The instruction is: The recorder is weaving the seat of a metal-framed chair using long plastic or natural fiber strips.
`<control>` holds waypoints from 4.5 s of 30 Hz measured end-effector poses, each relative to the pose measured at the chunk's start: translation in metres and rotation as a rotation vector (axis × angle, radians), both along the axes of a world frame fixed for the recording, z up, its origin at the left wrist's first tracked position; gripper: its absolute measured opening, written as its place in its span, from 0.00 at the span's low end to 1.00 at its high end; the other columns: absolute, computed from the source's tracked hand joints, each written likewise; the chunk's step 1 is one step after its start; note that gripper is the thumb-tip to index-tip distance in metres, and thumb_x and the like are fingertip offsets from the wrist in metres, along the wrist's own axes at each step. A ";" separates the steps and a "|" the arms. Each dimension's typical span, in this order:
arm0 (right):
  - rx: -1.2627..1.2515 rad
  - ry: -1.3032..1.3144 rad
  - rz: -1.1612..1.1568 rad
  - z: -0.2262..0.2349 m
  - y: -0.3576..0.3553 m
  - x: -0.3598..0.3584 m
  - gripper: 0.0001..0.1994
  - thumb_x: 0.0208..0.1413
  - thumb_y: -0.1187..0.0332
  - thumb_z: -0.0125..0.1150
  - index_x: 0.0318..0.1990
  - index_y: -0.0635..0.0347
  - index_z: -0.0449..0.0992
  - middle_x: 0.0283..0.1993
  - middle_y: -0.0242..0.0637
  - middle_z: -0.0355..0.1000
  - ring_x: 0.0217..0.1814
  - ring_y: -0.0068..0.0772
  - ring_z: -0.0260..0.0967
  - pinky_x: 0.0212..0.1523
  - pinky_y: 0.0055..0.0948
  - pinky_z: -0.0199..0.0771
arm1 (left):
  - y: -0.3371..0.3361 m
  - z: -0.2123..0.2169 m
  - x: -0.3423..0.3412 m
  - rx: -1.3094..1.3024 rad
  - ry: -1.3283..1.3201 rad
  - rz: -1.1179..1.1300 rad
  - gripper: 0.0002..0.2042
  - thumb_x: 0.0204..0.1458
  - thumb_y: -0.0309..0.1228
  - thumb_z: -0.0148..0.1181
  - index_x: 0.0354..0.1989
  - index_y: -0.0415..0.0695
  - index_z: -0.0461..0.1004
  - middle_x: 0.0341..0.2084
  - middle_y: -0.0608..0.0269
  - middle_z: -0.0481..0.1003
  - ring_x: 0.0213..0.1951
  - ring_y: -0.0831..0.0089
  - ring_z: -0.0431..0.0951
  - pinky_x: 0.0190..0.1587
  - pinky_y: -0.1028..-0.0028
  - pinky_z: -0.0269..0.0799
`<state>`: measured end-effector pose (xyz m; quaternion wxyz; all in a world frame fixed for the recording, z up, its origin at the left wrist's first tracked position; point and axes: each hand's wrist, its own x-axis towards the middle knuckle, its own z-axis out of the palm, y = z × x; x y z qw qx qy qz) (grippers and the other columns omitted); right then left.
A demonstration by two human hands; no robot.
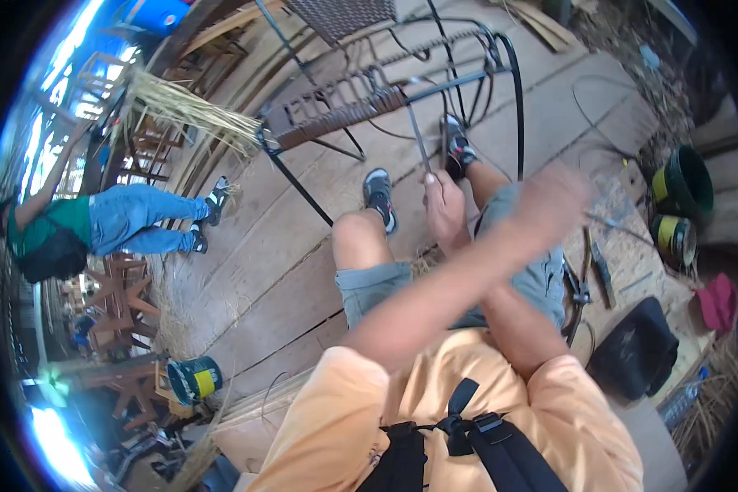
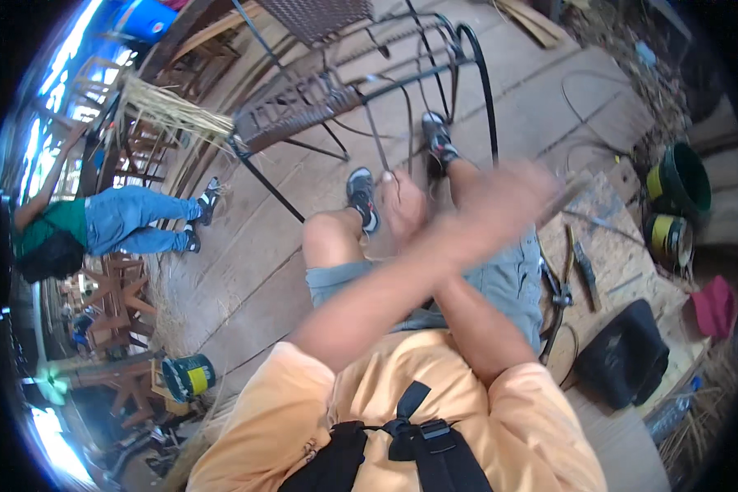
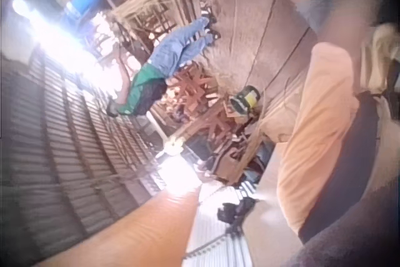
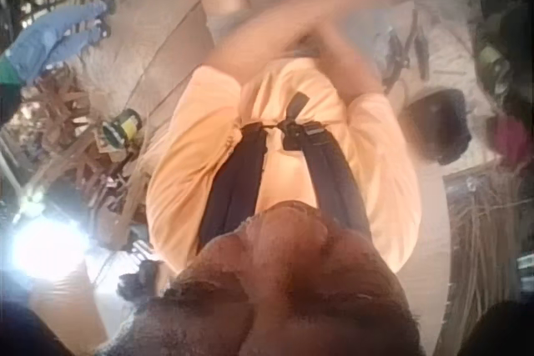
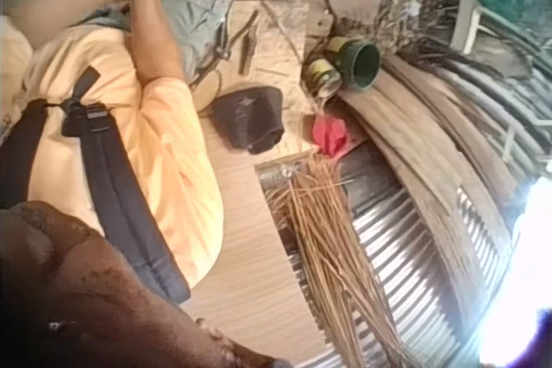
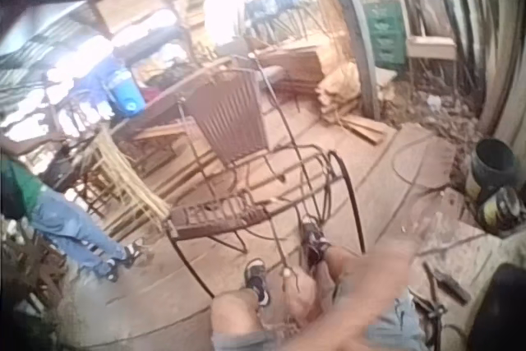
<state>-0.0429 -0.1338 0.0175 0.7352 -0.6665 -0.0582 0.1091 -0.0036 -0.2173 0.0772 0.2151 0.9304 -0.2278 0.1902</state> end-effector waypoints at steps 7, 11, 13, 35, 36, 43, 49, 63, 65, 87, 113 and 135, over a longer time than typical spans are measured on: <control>-0.144 -0.057 0.008 0.006 -0.017 0.003 0.13 0.57 0.63 0.45 0.34 0.64 0.71 0.20 0.44 0.64 0.23 0.35 0.63 0.28 0.34 0.63 | -0.098 -0.018 -0.051 0.045 0.957 -0.243 0.11 0.41 0.34 0.56 0.28 0.41 0.77 0.26 0.51 0.75 0.35 0.55 0.76 0.39 0.59 0.70; -0.234 -0.157 0.030 0.015 -0.019 -0.003 0.12 0.57 0.64 0.45 0.33 0.64 0.70 0.19 0.38 0.64 0.22 0.30 0.61 0.25 0.31 0.62 | 0.001 0.025 -0.016 -0.063 0.030 -0.044 0.12 0.42 0.36 0.55 0.32 0.42 0.73 0.32 0.53 0.73 0.40 0.57 0.71 0.44 0.61 0.64; -0.350 -0.300 -0.082 0.015 -0.029 -0.003 0.12 0.57 0.64 0.45 0.32 0.64 0.70 0.19 0.36 0.64 0.22 0.29 0.60 0.25 0.31 0.61 | 0.078 0.074 0.004 -0.283 0.017 0.199 0.06 0.43 0.31 0.52 0.25 0.42 0.72 0.29 0.58 0.71 0.36 0.58 0.71 0.39 0.60 0.65; 0.519 0.526 0.301 0.067 -0.039 -0.015 0.08 0.58 0.66 0.41 0.31 0.59 0.65 0.12 0.22 0.47 0.08 0.15 0.38 0.09 0.19 0.36 | 0.198 0.043 -0.038 -0.159 -0.302 0.750 0.17 0.43 0.29 0.57 0.43 0.40 0.69 0.50 0.48 0.61 0.53 0.51 0.59 0.54 0.59 0.56; 0.522 0.508 0.313 0.065 -0.040 -0.015 0.08 0.58 0.66 0.41 0.31 0.59 0.65 0.12 0.22 0.48 0.08 0.15 0.39 0.08 0.19 0.37 | 0.197 0.054 -0.029 -0.075 -0.358 0.749 0.18 0.44 0.31 0.57 0.46 0.41 0.68 0.51 0.49 0.60 0.54 0.51 0.58 0.55 0.57 0.54; 0.435 0.486 0.274 0.067 -0.039 -0.015 0.09 0.57 0.65 0.41 0.29 0.57 0.66 0.12 0.21 0.47 0.08 0.15 0.38 0.08 0.19 0.36 | 0.225 0.062 0.030 0.144 -0.282 0.725 0.17 0.45 0.38 0.53 0.45 0.49 0.71 0.44 0.62 0.69 0.50 0.62 0.64 0.56 0.50 0.47; 0.401 0.502 0.256 0.069 -0.040 -0.018 0.08 0.57 0.65 0.42 0.30 0.57 0.66 0.13 0.22 0.48 0.08 0.15 0.38 0.08 0.19 0.36 | 0.218 0.055 0.037 0.144 -0.352 0.763 0.13 0.46 0.36 0.51 0.41 0.48 0.72 0.39 0.67 0.71 0.47 0.67 0.65 0.56 0.51 0.48; 0.567 0.600 0.309 0.078 -0.048 -0.015 0.09 0.58 0.64 0.41 0.31 0.56 0.64 0.13 0.21 0.47 0.09 0.15 0.38 0.09 0.19 0.38 | 0.201 0.047 -0.002 -0.189 -0.404 0.690 0.17 0.48 0.31 0.53 0.46 0.39 0.66 0.48 0.50 0.64 0.54 0.55 0.59 0.56 0.56 0.50; 0.639 0.675 0.325 0.096 -0.046 -0.022 0.08 0.58 0.64 0.40 0.30 0.54 0.63 0.13 0.19 0.44 0.10 0.15 0.38 0.10 0.19 0.38 | 0.186 0.008 -0.042 -0.459 -0.198 0.775 0.18 0.47 0.32 0.54 0.46 0.36 0.65 0.44 0.48 0.65 0.49 0.55 0.63 0.53 0.60 0.55; 0.778 0.850 0.415 0.095 -0.021 -0.041 0.08 0.59 0.61 0.41 0.31 0.52 0.64 0.12 0.20 0.42 0.11 0.17 0.38 0.12 0.20 0.37 | 0.363 -0.006 -0.481 -2.271 -0.568 0.530 0.07 0.51 0.30 0.45 0.23 0.46 0.65 0.13 0.65 0.64 0.16 0.73 0.66 0.25 0.75 0.67; 0.634 0.688 0.444 0.102 -0.046 -0.001 0.08 0.59 0.63 0.43 0.34 0.56 0.64 0.13 0.20 0.44 0.11 0.15 0.39 0.12 0.20 0.38 | 0.233 -0.004 -0.039 -0.512 0.228 0.613 0.21 0.58 0.43 0.42 0.23 0.38 0.68 0.14 0.55 0.66 0.20 0.68 0.65 0.27 0.67 0.63; 0.284 0.436 0.325 0.054 -0.043 0.010 0.12 0.59 0.60 0.44 0.39 0.59 0.68 0.16 0.22 0.50 0.14 0.15 0.46 0.14 0.20 0.47 | 0.242 -0.027 -0.028 -0.390 0.446 0.648 0.24 0.56 0.43 0.41 0.19 0.36 0.73 0.15 0.51 0.72 0.23 0.62 0.74 0.28 0.67 0.67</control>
